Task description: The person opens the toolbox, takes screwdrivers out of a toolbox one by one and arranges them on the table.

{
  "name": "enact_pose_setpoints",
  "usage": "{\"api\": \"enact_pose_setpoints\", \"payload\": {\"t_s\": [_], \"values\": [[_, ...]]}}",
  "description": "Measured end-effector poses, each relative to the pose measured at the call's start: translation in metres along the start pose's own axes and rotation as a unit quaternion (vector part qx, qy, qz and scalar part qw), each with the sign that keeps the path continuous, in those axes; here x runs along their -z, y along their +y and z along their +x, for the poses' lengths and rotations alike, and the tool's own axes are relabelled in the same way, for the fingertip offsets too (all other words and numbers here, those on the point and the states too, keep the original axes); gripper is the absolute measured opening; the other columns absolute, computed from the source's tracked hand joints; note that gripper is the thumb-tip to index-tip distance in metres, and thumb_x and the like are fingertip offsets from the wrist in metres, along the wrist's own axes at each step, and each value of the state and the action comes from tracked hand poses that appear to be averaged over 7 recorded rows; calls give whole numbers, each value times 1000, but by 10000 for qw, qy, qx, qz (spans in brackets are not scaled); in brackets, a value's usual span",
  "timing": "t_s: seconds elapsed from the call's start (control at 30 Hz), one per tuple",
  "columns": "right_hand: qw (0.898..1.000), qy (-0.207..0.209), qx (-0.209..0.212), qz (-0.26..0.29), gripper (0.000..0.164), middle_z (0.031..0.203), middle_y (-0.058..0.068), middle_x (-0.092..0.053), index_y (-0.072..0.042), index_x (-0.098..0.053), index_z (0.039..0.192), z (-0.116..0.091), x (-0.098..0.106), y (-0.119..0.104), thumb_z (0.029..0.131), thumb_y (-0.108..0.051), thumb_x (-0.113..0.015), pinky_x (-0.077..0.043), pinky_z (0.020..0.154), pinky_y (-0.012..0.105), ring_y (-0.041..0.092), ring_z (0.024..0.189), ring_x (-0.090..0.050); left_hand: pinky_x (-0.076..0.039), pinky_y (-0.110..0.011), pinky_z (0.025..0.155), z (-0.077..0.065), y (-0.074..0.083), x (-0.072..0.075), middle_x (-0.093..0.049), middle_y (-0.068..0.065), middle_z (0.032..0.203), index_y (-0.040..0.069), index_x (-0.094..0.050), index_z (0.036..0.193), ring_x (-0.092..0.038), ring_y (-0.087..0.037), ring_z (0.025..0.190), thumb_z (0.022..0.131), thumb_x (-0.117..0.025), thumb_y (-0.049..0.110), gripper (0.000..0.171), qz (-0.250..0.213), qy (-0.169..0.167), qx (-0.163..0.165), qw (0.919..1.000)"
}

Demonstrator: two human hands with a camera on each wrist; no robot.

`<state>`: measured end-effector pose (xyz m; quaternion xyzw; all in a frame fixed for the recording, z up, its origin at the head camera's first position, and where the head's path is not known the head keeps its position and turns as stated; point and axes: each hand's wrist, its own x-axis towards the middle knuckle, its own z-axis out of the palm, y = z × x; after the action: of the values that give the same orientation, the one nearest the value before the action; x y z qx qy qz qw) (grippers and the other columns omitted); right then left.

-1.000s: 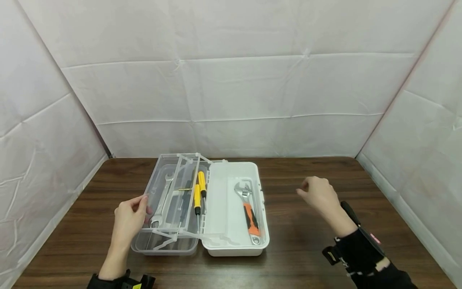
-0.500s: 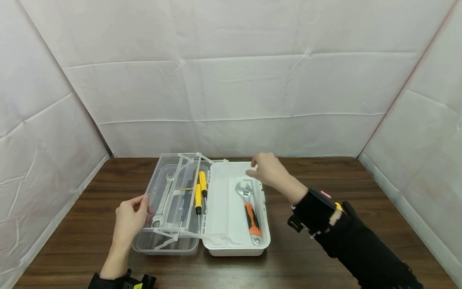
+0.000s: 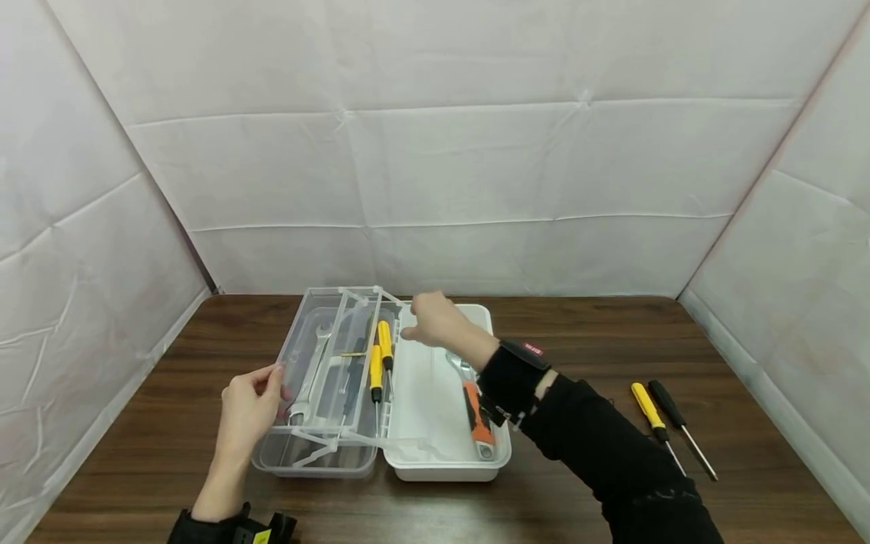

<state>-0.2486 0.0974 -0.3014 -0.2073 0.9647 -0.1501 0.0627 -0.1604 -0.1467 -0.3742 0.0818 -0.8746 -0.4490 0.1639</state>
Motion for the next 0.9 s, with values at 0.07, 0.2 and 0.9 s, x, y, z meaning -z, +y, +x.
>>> {"api": "enact_pose_setpoints", "payload": {"t_s": [0.07, 0.2, 0.9], "values": [[10000, -89, 2, 28, 43, 102, 17, -59, 5, -55, 111, 3, -5, -3, 81, -24, -63, -46, 73, 33, 27, 91, -57, -34, -25, 40, 1, 0, 0, -59, -4, 56, -7, -62, 104, -47, -10, 40, 88, -48, 11, 27, 16, 4, -23, 10000], [9997, -200, -45, 130, 45, 105, 17, -58, 5, -54, 113, 10, -16, -8, 80, -24, -64, -46, 74, 32, 27, 93, -56, -34, -25, 40, 1, 1, 1, -59, -5, 55, -7, -62, 104, -47, -10, 40, 88, -49, 11, 27, 49, 29, -81, 10000], [9996, 11, -113, -268, 24, 54, -2, -38, -7, -51, 64, 23, -46, -17, 74, -20, -69, -30, 44, 20, 11, 47, -38, -35, -26, 43, -2, 4, 1, -60, -6, 57, -5, -63, 104, -47, -11, 44, 88, -49, 12, 27, 54, 19, -29, 10000]]}}
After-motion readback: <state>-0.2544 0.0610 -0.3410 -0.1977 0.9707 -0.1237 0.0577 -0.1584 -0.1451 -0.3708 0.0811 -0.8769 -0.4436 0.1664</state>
